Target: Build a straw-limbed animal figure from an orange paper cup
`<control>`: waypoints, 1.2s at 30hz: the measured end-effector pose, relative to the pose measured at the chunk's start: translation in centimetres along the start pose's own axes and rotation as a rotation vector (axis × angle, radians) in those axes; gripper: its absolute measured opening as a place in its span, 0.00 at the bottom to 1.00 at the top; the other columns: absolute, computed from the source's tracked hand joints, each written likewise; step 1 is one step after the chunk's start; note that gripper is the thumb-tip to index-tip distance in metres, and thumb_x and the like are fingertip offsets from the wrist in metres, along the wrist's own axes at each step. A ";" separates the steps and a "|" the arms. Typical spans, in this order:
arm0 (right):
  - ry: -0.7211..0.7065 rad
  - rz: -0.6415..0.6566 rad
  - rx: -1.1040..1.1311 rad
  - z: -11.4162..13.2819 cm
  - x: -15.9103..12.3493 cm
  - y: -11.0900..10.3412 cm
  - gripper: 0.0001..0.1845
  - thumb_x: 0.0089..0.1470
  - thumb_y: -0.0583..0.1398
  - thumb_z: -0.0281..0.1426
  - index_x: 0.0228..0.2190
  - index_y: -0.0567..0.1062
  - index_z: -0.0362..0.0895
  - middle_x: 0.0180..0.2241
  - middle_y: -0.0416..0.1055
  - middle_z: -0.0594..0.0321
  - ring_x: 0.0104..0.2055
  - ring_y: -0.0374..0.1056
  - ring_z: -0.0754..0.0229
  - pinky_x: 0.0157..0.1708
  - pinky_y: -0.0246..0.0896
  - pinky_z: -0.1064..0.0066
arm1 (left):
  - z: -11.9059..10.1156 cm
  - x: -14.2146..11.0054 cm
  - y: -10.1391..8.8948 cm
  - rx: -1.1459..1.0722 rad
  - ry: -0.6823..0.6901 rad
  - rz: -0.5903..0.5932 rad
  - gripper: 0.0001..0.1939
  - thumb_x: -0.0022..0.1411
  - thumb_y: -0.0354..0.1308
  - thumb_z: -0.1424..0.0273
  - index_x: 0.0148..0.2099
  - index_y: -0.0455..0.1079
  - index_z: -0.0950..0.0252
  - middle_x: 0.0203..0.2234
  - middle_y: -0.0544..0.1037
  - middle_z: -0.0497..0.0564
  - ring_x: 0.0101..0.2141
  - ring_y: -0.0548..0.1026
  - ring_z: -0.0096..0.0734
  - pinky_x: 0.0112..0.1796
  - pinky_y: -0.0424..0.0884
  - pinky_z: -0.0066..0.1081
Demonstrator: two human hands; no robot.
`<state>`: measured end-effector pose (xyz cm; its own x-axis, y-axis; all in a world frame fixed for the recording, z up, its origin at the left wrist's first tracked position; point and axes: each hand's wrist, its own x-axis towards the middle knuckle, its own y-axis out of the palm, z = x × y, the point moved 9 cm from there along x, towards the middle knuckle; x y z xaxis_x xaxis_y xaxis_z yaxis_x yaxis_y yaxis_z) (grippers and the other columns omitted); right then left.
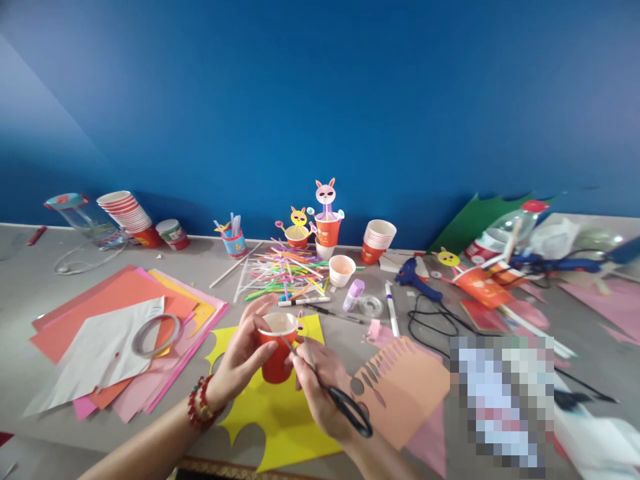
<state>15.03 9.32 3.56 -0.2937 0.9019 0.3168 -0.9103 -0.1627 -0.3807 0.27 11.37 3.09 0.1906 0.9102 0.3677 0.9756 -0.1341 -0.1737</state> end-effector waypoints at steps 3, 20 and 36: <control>-0.055 0.029 0.002 0.7 0.1 0.3 0.20 0.67 0.48 0.34 0.23 0.66 0.47 0.19 0.63 0.68 0.27 0.65 0.60 0.43 0.63 0.65 | 0.2 0.0 0.1 -0.061 -0.019 0.014 0.05 0.69 0.55 0.68 0.38 0.65 0.61 0.65 0.61 0.60 0.63 0.61 0.49 0.60 0.59 0.47; -0.083 0.053 0.031 0.9 0.2 0.5 0.22 0.67 0.47 0.33 0.22 0.67 0.47 0.20 0.66 0.68 0.28 0.68 0.60 0.52 0.60 0.61 | -1.6 0.5 -0.2 -0.048 0.122 0.019 0.06 0.68 0.56 0.71 0.39 0.73 0.64 0.54 0.74 0.61 0.62 0.63 0.51 0.59 0.61 0.51; 0.119 0.049 0.145 -0.7 -0.3 1.1 0.24 0.68 0.49 0.40 0.25 0.75 0.46 0.16 0.63 0.69 0.30 0.70 0.60 0.59 0.55 0.58 | -3.1 0.0 -0.7 0.152 0.309 -0.045 0.06 0.64 0.59 0.78 0.39 0.74 0.63 0.46 0.78 0.58 0.57 0.67 0.48 0.57 0.64 0.53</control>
<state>14.33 9.13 2.46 -0.3098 0.9311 0.1926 -0.9308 -0.2556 -0.2614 -0.03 10.25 6.03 0.1945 0.7489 0.6335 0.9607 -0.0152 -0.2770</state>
